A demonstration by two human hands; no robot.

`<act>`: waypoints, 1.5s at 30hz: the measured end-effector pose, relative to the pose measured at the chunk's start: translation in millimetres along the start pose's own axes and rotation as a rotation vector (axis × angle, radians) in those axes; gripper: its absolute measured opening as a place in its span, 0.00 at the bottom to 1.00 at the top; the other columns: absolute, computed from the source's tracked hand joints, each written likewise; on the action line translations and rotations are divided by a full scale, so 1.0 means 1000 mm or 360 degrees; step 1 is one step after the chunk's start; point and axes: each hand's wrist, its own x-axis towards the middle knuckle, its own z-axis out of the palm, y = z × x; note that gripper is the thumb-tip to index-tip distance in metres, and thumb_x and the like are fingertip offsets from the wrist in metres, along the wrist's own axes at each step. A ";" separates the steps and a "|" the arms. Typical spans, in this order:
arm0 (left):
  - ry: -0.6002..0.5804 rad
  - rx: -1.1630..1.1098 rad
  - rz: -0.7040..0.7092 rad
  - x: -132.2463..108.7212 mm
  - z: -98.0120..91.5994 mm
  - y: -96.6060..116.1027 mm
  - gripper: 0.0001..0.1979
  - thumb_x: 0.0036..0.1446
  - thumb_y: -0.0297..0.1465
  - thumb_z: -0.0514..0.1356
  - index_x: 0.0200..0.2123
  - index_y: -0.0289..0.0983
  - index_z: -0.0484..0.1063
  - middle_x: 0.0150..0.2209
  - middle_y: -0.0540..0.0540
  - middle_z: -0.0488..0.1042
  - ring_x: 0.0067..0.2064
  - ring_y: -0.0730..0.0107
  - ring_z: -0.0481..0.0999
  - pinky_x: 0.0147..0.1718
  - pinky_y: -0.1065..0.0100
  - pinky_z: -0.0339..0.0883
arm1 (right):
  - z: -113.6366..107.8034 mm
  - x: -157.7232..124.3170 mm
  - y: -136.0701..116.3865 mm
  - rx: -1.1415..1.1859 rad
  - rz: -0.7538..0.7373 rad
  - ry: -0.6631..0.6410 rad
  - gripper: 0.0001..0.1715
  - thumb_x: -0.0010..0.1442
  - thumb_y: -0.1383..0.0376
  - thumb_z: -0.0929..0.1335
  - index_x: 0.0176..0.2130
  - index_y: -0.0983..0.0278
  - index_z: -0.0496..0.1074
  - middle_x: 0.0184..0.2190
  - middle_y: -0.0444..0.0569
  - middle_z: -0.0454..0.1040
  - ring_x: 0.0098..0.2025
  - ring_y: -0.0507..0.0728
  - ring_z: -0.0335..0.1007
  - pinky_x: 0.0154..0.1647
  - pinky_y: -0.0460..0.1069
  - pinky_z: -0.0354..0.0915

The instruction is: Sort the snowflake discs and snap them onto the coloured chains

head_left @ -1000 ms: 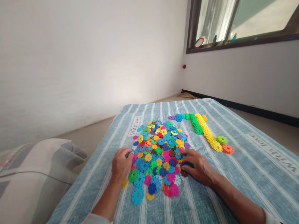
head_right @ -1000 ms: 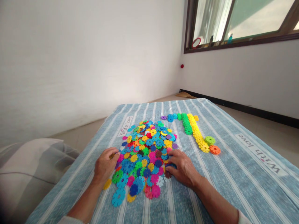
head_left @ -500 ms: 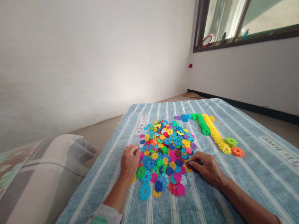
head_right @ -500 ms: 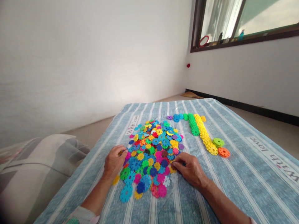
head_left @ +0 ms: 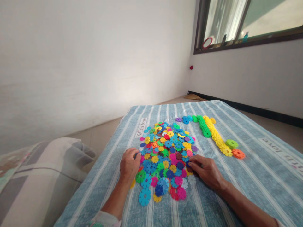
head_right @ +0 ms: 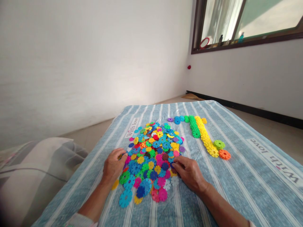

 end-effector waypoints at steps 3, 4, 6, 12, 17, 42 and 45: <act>0.0010 0.0014 0.0020 0.000 0.000 0.000 0.11 0.50 0.35 0.55 0.29 0.37 0.76 0.40 0.39 0.79 0.45 0.57 0.76 0.50 0.57 0.69 | 0.000 0.000 -0.001 -0.0037 -0.0027 0.0006 0.13 0.60 0.61 0.63 0.29 0.63 0.73 0.22 0.42 0.72 0.25 0.51 0.65 0.28 0.45 0.60; 0.0018 0.0022 0.0030 0.000 0.000 0.000 0.11 0.50 0.34 0.55 0.29 0.37 0.76 0.40 0.39 0.79 0.45 0.56 0.76 0.50 0.57 0.69 | 0.000 0.000 -0.001 -0.0045 -0.0030 0.0013 0.13 0.60 0.61 0.63 0.29 0.63 0.73 0.22 0.42 0.72 0.25 0.51 0.66 0.28 0.45 0.61; 0.0037 0.0043 0.0068 0.000 -0.001 0.002 0.11 0.50 0.34 0.55 0.29 0.36 0.76 0.40 0.38 0.79 0.45 0.56 0.76 0.49 0.57 0.69 | 0.000 0.000 -0.001 -0.0049 -0.0023 0.0033 0.13 0.60 0.61 0.63 0.29 0.63 0.73 0.22 0.43 0.72 0.25 0.51 0.66 0.29 0.45 0.61; 0.0061 0.0062 0.0307 -0.002 -0.008 0.020 0.11 0.54 0.34 0.56 0.31 0.37 0.76 0.39 0.40 0.79 0.43 0.59 0.76 0.47 0.59 0.70 | 0.001 0.001 -0.001 0.0045 0.0069 0.0057 0.13 0.60 0.61 0.63 0.32 0.64 0.74 0.21 0.43 0.72 0.21 0.50 0.65 0.25 0.45 0.61; -0.0128 -0.0006 0.0449 -0.006 -0.016 0.037 0.11 0.56 0.35 0.55 0.30 0.37 0.75 0.33 0.43 0.78 0.38 0.64 0.76 0.41 0.64 0.69 | 0.005 0.005 0.001 0.0009 -0.0046 0.0112 0.13 0.59 0.62 0.64 0.36 0.63 0.77 0.28 0.46 0.78 0.29 0.53 0.72 0.32 0.46 0.65; -0.1668 0.0305 0.0376 -0.029 -0.053 0.106 0.08 0.40 0.31 0.61 0.21 0.38 0.63 0.23 0.54 0.64 0.25 0.74 0.60 0.25 0.67 0.42 | 0.015 0.012 -0.013 -0.0549 -0.0088 -0.0142 0.12 0.57 0.62 0.67 0.41 0.60 0.78 0.21 0.40 0.68 0.23 0.50 0.61 0.26 0.45 0.50; -0.1669 0.0289 0.0382 -0.030 -0.050 0.103 0.07 0.40 0.31 0.61 0.21 0.39 0.63 0.23 0.54 0.64 0.25 0.73 0.60 0.25 0.67 0.42 | 0.013 0.014 -0.014 -0.0630 -0.0074 -0.0204 0.12 0.56 0.63 0.67 0.41 0.59 0.77 0.21 0.40 0.68 0.24 0.50 0.62 0.27 0.45 0.49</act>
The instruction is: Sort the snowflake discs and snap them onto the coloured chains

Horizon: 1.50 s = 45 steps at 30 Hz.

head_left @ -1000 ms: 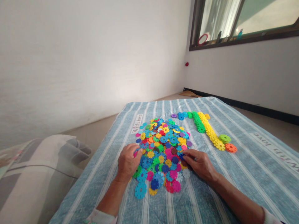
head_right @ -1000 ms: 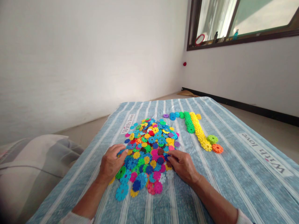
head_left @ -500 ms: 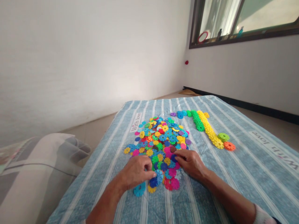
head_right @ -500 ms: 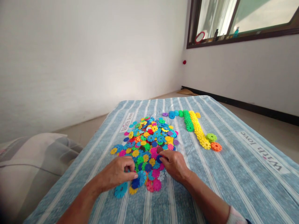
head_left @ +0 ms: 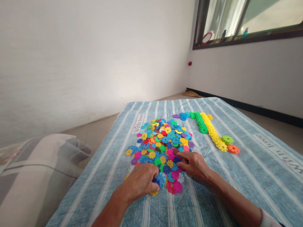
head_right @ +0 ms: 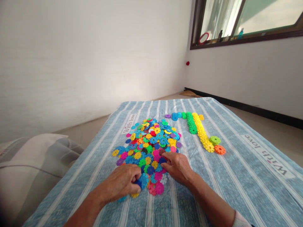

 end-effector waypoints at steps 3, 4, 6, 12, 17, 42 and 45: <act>0.0006 -0.0013 0.0020 0.000 0.002 0.000 0.06 0.40 0.30 0.59 0.20 0.38 0.62 0.23 0.54 0.64 0.27 0.72 0.61 0.26 0.68 0.43 | -0.001 0.002 -0.001 -0.0104 -0.0025 -0.0061 0.08 0.58 0.63 0.67 0.37 0.59 0.76 0.26 0.42 0.73 0.28 0.52 0.67 0.29 0.46 0.50; 0.0007 -0.0015 0.0016 0.000 0.001 0.000 0.06 0.40 0.30 0.58 0.20 0.38 0.61 0.23 0.53 0.64 0.27 0.72 0.61 0.26 0.68 0.43 | -0.001 0.003 -0.001 -0.0134 -0.0040 -0.0080 0.07 0.58 0.63 0.66 0.35 0.60 0.75 0.28 0.43 0.75 0.30 0.52 0.68 0.30 0.46 0.51; 0.0000 -0.0018 -0.0006 0.000 0.000 0.002 0.06 0.39 0.30 0.57 0.20 0.38 0.59 0.23 0.53 0.64 0.27 0.72 0.61 0.27 0.68 0.44 | -0.001 0.004 -0.002 -0.0174 -0.0076 -0.0111 0.07 0.60 0.63 0.66 0.34 0.60 0.74 0.32 0.44 0.77 0.34 0.53 0.71 0.32 0.46 0.52; -0.0030 -0.0025 -0.0050 0.001 -0.002 0.006 0.08 0.38 0.29 0.56 0.20 0.38 0.56 0.23 0.53 0.63 0.27 0.71 0.60 0.27 0.67 0.43 | -0.001 0.003 -0.005 -0.0218 -0.0107 -0.0150 0.07 0.62 0.63 0.65 0.35 0.60 0.73 0.35 0.45 0.78 0.38 0.54 0.72 0.36 0.45 0.54; -0.0030 -0.0006 -0.0053 0.003 0.001 0.005 0.08 0.37 0.29 0.56 0.19 0.38 0.55 0.22 0.54 0.61 0.26 0.73 0.57 0.26 0.67 0.41 | -0.003 0.003 -0.008 -0.0183 -0.0116 -0.0151 0.08 0.62 0.64 0.65 0.36 0.60 0.74 0.36 0.45 0.78 0.40 0.54 0.73 0.37 0.45 0.55; 0.0340 -0.0595 -0.0078 0.017 0.012 -0.004 0.09 0.50 0.37 0.55 0.22 0.39 0.65 0.21 0.53 0.67 0.27 0.72 0.67 0.27 0.71 0.56 | 0.005 0.002 0.003 -0.0029 -0.0123 -0.0038 0.10 0.60 0.64 0.66 0.42 0.58 0.75 0.37 0.45 0.79 0.40 0.55 0.75 0.39 0.45 0.59; 0.0407 -0.0670 -0.0082 0.019 0.014 -0.002 0.09 0.50 0.36 0.54 0.23 0.39 0.65 0.21 0.53 0.67 0.26 0.72 0.67 0.27 0.71 0.58 | 0.005 0.002 0.004 -0.0025 -0.0130 -0.0034 0.11 0.60 0.64 0.66 0.43 0.58 0.75 0.38 0.45 0.79 0.39 0.55 0.74 0.38 0.45 0.58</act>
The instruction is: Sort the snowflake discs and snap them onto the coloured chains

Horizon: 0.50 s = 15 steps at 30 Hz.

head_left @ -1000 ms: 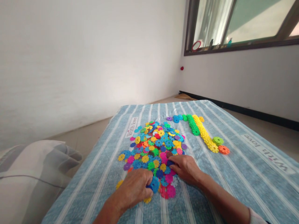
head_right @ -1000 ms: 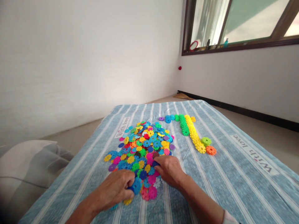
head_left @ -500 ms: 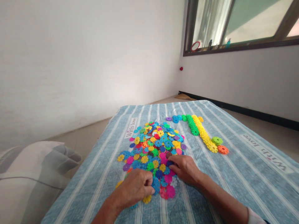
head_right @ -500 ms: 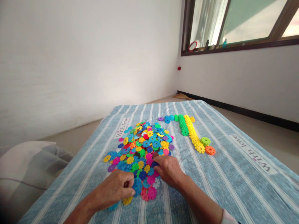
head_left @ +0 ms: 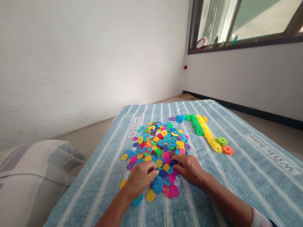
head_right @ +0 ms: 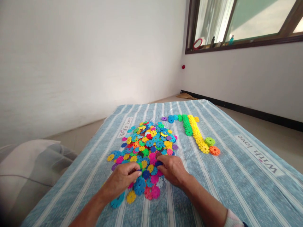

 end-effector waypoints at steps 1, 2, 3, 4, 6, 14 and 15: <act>0.0028 -0.0021 0.0009 0.000 0.001 0.000 0.09 0.50 0.36 0.53 0.23 0.39 0.66 0.21 0.53 0.67 0.26 0.72 0.67 0.28 0.71 0.58 | 0.000 0.000 0.000 0.0003 -0.0008 0.0003 0.12 0.60 0.65 0.66 0.43 0.58 0.75 0.38 0.45 0.79 0.39 0.55 0.74 0.37 0.45 0.58; 0.0059 -0.0042 0.0019 0.001 0.003 0.000 0.08 0.50 0.36 0.53 0.24 0.39 0.67 0.21 0.53 0.68 0.27 0.71 0.67 0.28 0.71 0.59 | 0.000 0.000 0.001 0.0002 -0.0012 0.0004 0.12 0.59 0.65 0.66 0.43 0.58 0.75 0.38 0.45 0.79 0.38 0.55 0.74 0.37 0.45 0.58; 0.0087 -0.0062 0.0028 0.001 0.004 0.000 0.08 0.50 0.35 0.53 0.25 0.39 0.67 0.22 0.53 0.68 0.27 0.71 0.67 0.28 0.71 0.59 | 0.000 0.000 0.001 -0.0006 -0.0008 0.0004 0.12 0.59 0.65 0.66 0.44 0.58 0.75 0.37 0.45 0.79 0.38 0.55 0.74 0.36 0.45 0.58; 0.0112 -0.0078 0.0036 0.002 0.005 -0.001 0.08 0.50 0.35 0.53 0.25 0.39 0.68 0.22 0.53 0.68 0.28 0.71 0.68 0.29 0.71 0.59 | 0.000 0.000 0.001 -0.0019 0.0001 0.0002 0.12 0.59 0.64 0.66 0.44 0.59 0.75 0.36 0.46 0.79 0.36 0.54 0.74 0.35 0.45 0.57; 0.0150 -0.0097 0.0051 0.003 0.008 -0.001 0.07 0.50 0.34 0.53 0.25 0.39 0.68 0.22 0.53 0.67 0.28 0.71 0.67 0.30 0.71 0.60 | -0.001 0.000 0.000 -0.0046 0.0022 -0.0010 0.12 0.59 0.64 0.66 0.43 0.59 0.75 0.34 0.45 0.78 0.34 0.54 0.72 0.34 0.46 0.56; 0.0182 -0.0111 0.0086 0.003 0.009 -0.001 0.07 0.50 0.34 0.53 0.25 0.39 0.68 0.22 0.53 0.66 0.27 0.72 0.66 0.30 0.71 0.59 | -0.005 0.000 -0.003 -0.0118 0.0000 -0.0094 0.08 0.61 0.64 0.65 0.39 0.60 0.74 0.35 0.46 0.78 0.37 0.54 0.73 0.35 0.46 0.55; 0.0185 -0.0111 0.0091 0.003 0.009 -0.001 0.07 0.50 0.34 0.53 0.25 0.39 0.68 0.22 0.53 0.66 0.27 0.72 0.66 0.30 0.70 0.59 | -0.006 0.000 -0.004 -0.0133 -0.0005 -0.0110 0.07 0.61 0.64 0.65 0.37 0.60 0.74 0.35 0.46 0.78 0.37 0.54 0.73 0.35 0.46 0.55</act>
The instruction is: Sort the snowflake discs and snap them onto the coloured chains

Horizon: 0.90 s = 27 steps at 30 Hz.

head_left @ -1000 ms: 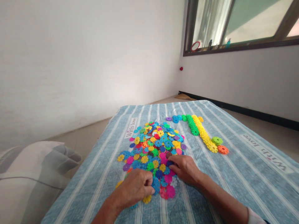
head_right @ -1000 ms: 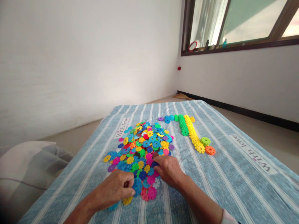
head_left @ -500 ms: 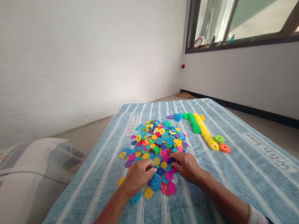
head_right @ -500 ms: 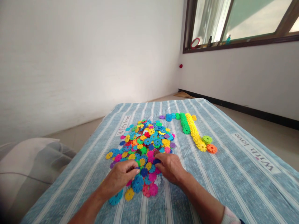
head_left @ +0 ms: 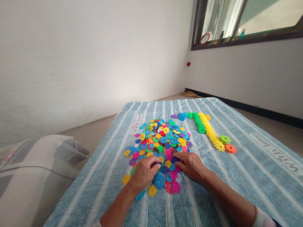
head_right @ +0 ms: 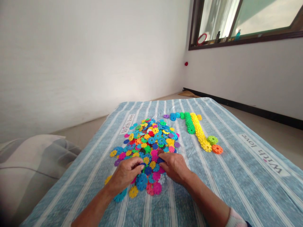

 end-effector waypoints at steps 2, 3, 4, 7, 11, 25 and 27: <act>0.0007 -0.0004 0.0015 0.000 0.000 0.000 0.07 0.50 0.34 0.53 0.25 0.38 0.68 0.22 0.53 0.66 0.27 0.72 0.66 0.30 0.70 0.59 | -0.002 0.000 -0.002 -0.0034 0.0004 -0.0021 0.07 0.62 0.64 0.65 0.37 0.60 0.73 0.35 0.46 0.78 0.38 0.54 0.73 0.35 0.46 0.55; 0.0010 -0.0006 0.0023 0.000 0.000 0.000 0.07 0.50 0.34 0.54 0.25 0.38 0.68 0.22 0.53 0.66 0.27 0.72 0.66 0.30 0.70 0.59 | -0.002 0.001 -0.002 -0.0048 0.0009 -0.0029 0.07 0.62 0.64 0.65 0.37 0.60 0.73 0.36 0.46 0.78 0.38 0.54 0.73 0.35 0.46 0.55; 0.0017 -0.0007 0.0031 0.000 0.001 0.000 0.07 0.50 0.34 0.54 0.24 0.38 0.68 0.22 0.53 0.66 0.27 0.72 0.66 0.30 0.70 0.59 | -0.003 0.001 -0.003 -0.0060 0.0011 -0.0037 0.07 0.62 0.64 0.65 0.37 0.60 0.73 0.36 0.46 0.78 0.39 0.55 0.73 0.36 0.45 0.55; 0.0042 -0.0004 0.0062 0.000 0.002 -0.003 0.07 0.50 0.33 0.54 0.24 0.38 0.68 0.22 0.53 0.67 0.27 0.72 0.67 0.30 0.70 0.59 | -0.004 0.001 -0.005 -0.0080 0.0019 -0.0061 0.08 0.62 0.64 0.64 0.38 0.61 0.73 0.37 0.47 0.78 0.40 0.55 0.73 0.36 0.46 0.55; 0.0054 0.0017 0.0092 -0.001 0.002 -0.003 0.08 0.50 0.33 0.55 0.25 0.38 0.71 0.24 0.51 0.71 0.29 0.70 0.70 0.31 0.70 0.61 | -0.001 0.000 -0.003 -0.0035 0.0035 -0.0019 0.09 0.61 0.64 0.65 0.40 0.61 0.74 0.37 0.47 0.78 0.38 0.55 0.73 0.35 0.46 0.54; 0.0042 0.0002 0.0214 -0.002 0.002 -0.001 0.13 0.52 0.30 0.57 0.36 0.38 0.80 0.36 0.46 0.81 0.39 0.66 0.78 0.43 0.68 0.69 | 0.001 0.000 0.010 0.0707 0.0118 0.0058 0.02 0.50 0.67 0.68 0.27 0.64 0.69 0.17 0.36 0.59 0.21 0.48 0.53 0.24 0.44 0.47; 0.0092 -0.0035 0.0208 -0.002 0.003 -0.002 0.12 0.51 0.30 0.57 0.36 0.38 0.80 0.36 0.46 0.81 0.39 0.66 0.79 0.42 0.68 0.69 | -0.001 -0.001 0.009 0.0909 0.0135 0.0034 0.05 0.50 0.66 0.68 0.25 0.64 0.68 0.17 0.36 0.58 0.21 0.47 0.51 0.22 0.44 0.46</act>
